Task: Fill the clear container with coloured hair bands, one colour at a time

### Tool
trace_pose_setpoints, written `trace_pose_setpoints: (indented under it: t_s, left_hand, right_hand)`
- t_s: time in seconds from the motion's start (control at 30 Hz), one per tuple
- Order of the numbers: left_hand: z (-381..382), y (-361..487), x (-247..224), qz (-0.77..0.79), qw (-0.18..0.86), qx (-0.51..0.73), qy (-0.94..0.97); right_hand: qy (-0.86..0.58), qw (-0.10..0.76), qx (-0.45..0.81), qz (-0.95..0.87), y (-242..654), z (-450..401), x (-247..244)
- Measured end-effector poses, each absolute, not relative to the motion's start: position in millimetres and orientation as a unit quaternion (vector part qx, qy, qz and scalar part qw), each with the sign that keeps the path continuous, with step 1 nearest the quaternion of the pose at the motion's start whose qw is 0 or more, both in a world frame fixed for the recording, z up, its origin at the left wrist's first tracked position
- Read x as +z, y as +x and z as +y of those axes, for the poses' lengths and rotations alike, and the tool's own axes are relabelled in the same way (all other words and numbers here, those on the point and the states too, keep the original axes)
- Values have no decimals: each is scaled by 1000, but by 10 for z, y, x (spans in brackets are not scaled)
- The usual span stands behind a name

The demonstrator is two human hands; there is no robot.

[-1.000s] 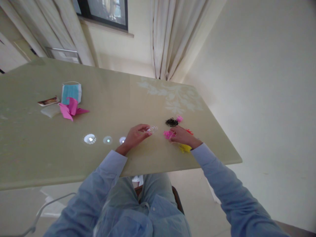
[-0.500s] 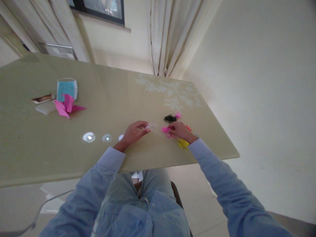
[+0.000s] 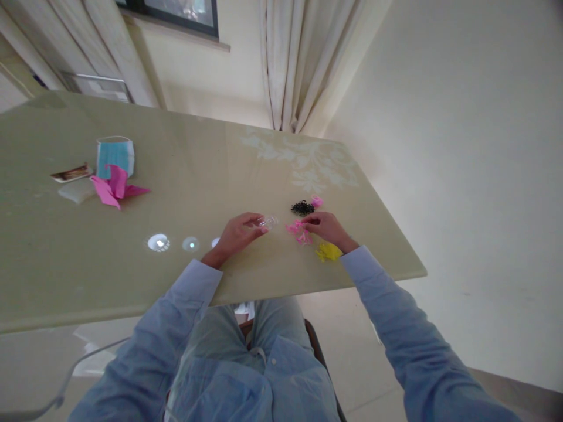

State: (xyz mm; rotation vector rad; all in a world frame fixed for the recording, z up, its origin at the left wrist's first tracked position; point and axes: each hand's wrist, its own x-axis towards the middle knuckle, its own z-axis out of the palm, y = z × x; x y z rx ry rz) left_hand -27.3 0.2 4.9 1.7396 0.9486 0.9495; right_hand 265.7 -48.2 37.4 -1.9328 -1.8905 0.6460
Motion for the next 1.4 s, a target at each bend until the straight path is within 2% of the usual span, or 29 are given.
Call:
trace_pose_setpoints:
  t_s: [0.27,0.5,0.67,0.97,1.2,1.4]
  left_hand:
    - [20,-281,28,381,448,383,712]
    - [19,-286,43,376,448,383,715]
    - [18,-291,46,375,448,384,715]
    - [18,-282,21,369,445,390,717]
    - [3,-281,49,377,463,394,699]
    - [-15,-291,44,371,465,394,701]
  right_hand:
    - [-690,229,250,-639,2719,-468,334]
    - [-672,226,237,-664,2742,-454,358]
    - [-667,254,248,-655,2774,-452,369]
    - [-660,403,362,-521,2696,-537,619]
    - [-529,572,510,-366,2411,-755,822]
    - [-448,592,569,-354,2140,-841,845]
